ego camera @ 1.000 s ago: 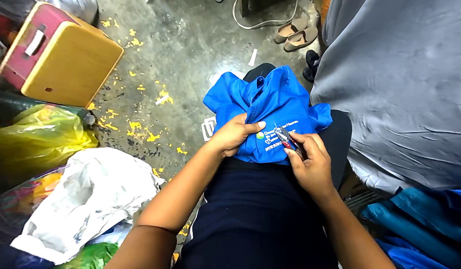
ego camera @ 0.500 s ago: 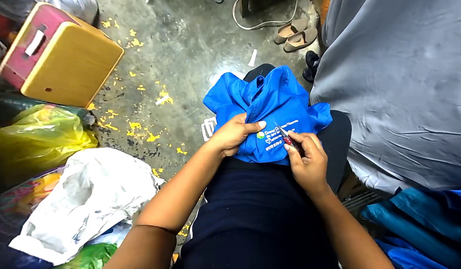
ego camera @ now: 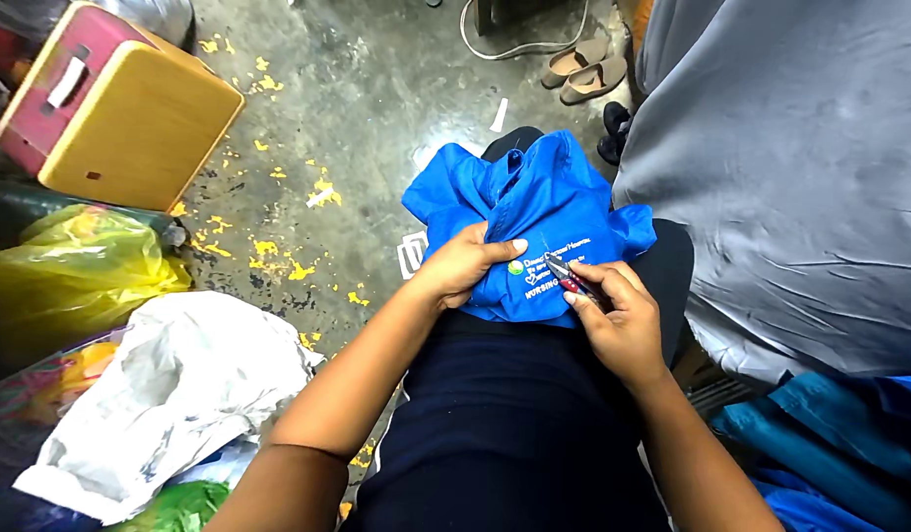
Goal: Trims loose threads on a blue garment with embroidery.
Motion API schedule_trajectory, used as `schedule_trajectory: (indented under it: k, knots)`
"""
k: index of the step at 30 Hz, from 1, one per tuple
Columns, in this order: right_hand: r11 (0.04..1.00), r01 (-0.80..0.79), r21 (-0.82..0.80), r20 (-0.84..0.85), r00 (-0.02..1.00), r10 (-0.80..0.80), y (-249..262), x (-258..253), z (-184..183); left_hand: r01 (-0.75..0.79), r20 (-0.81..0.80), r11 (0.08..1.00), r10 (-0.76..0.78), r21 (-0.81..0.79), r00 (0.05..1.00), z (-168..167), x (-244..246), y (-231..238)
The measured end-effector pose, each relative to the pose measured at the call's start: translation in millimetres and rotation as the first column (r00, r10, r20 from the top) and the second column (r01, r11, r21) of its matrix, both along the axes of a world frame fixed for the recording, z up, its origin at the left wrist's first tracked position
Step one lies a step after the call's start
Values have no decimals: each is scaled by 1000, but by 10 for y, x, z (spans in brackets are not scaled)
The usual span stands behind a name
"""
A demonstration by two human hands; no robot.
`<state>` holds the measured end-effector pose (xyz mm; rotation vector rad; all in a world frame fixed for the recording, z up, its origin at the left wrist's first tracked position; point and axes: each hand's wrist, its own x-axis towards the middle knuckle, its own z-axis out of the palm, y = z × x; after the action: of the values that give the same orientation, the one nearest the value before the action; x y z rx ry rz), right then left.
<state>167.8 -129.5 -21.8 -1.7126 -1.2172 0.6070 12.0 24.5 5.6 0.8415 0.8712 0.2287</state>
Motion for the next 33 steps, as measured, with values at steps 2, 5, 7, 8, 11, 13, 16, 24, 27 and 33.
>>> schedule_trajectory:
  k: [2, 5, 7, 8, 11, 13, 16, 24, 27, 33]
  knots:
    - [1000, -6, 0, 8, 1000, 6, 6, 7, 3, 5, 1, 1000, -5, 8, 1000, -5, -7, -1]
    - [1000, -25, 6, 42, 999, 24, 7, 37, 10, 15, 10, 1000, -15, 5, 1000, -25, -20, 11]
    - [999, -31, 18, 82, 996, 29, 7, 61, 8, 22, 13, 1000, -22, 2, 1000, -31, -24, 22]
    - [999, -32, 21, 99, 995, 30, 7, 66, 7, 24, 10, 1000, -24, -1, 1000, -26, -24, 27]
    - [999, -30, 32, 127, 992, 26, 4, 68, 3, 29, 7, 1000, -29, -3, 1000, -22, -18, 37]
    - [999, -29, 36, 128, 992, 24, 2, 64, 0, 28, 8, 1000, -28, -4, 1000, -27, -19, 40]
    - [999, -28, 31, 129, 991, 24, 1, 58, 3, 26, 1, 1000, -26, -8, 1000, -21, -18, 40]
    - [998, -33, 45, 171, 985, 25, 4, 47, -17, 39, -9, 999, -39, 0, 999, -12, -25, 51]
    - [998, -35, 49, 156, 987, 27, 12, 50, -24, 42, -14, 999, -42, -9, 999, -3, -23, 61]
    - [998, -34, 52, 109, 994, 28, 28, 38, -33, 34, -17, 999, -34, -27, 999, 4, -32, 70]
